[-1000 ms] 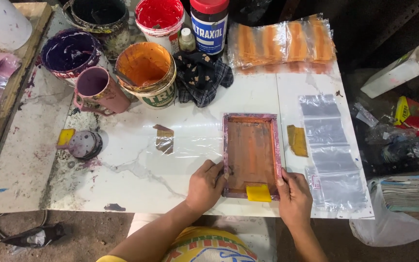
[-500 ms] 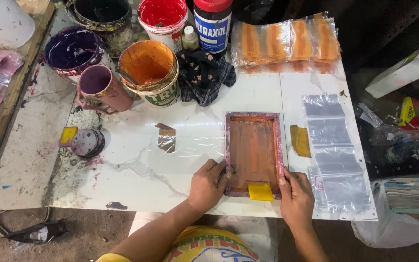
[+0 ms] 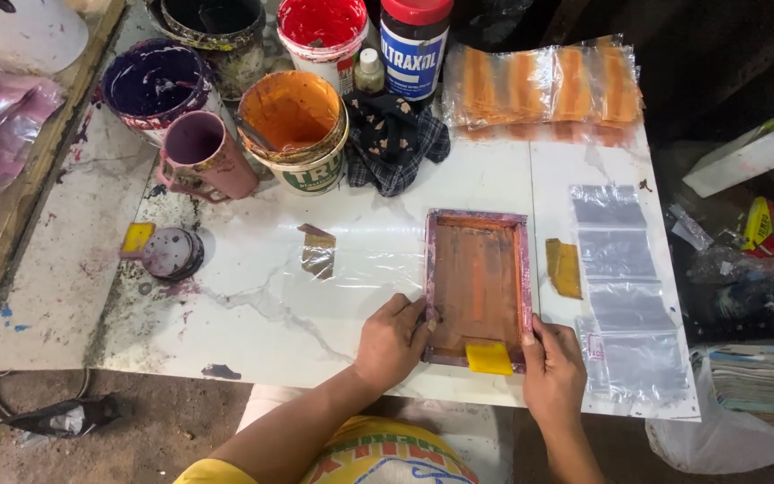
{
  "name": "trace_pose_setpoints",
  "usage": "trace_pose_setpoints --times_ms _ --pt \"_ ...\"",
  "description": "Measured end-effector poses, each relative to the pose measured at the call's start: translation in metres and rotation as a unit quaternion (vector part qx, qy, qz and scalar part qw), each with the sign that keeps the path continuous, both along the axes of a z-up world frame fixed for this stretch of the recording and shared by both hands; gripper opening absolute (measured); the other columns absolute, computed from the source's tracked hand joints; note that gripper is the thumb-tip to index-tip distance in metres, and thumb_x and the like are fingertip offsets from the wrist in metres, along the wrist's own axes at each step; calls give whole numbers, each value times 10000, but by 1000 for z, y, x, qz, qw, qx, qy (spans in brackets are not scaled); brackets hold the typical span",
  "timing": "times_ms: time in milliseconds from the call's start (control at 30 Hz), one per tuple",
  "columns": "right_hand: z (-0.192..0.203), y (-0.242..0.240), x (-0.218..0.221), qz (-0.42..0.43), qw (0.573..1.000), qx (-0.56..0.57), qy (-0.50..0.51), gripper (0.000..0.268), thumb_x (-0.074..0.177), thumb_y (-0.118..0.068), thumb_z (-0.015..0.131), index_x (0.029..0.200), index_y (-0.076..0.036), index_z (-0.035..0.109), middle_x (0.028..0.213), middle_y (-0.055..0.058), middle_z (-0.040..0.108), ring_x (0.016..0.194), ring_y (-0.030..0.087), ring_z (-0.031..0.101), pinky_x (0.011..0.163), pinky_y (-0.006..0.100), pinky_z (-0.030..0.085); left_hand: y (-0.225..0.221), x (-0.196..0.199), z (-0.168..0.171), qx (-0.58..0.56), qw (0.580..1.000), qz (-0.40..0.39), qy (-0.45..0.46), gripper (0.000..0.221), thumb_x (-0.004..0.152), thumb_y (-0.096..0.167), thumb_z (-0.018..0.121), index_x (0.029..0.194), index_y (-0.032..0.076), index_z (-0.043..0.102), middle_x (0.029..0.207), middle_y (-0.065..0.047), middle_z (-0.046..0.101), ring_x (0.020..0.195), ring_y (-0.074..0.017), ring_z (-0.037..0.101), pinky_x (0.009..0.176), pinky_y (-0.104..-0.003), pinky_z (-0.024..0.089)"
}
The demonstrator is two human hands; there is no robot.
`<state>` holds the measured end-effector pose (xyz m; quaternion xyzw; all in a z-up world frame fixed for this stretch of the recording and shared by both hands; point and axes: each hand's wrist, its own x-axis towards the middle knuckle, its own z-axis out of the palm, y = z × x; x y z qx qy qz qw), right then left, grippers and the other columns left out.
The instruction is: Manually screen printing a design onto small plastic bags using ink and a screen frame.
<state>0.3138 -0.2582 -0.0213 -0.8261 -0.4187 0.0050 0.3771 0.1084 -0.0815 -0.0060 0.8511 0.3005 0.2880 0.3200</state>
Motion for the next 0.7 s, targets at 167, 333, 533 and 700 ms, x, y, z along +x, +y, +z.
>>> trace_pose_setpoints --times_ms 167,333,533,700 --pt "3 1 -2 0 1000 1 -3 374 1004 -236 618 1312 -41 703 1143 105 657 1036 262 654 774 403 582 0 0 3 -6 1000 -1 21 340 982 181 647 1241 -35 691 944 -131 670 753 -283 678 595 -364 605" --pt "2 1 -1 0 1000 -2 3 390 1008 -263 605 1314 -43 702 1124 105 651 1016 253 652 733 396 582 1 0 0 11 1000 -4 -3 321 977 167 653 1215 -43 696 917 -130 660 740 -280 664 588 -370 590" --pt "1 1 -2 1 1000 6 -11 360 1019 -226 599 1305 -36 707 1139 105 650 1039 259 655 773 399 589 1 0 0 18 1000 -3 -8 319 976 165 654 1223 -34 692 905 -125 644 730 -278 652 570 -377 576" --pt "2 1 -3 -13 1000 -11 -15 370 1036 -248 566 1310 -46 712 1146 106 645 1041 266 646 782 415 578 0 1 0 19 1000 -3 -16 298 961 150 674 1196 -32 700 880 -117 624 702 -271 639 558 -363 569"
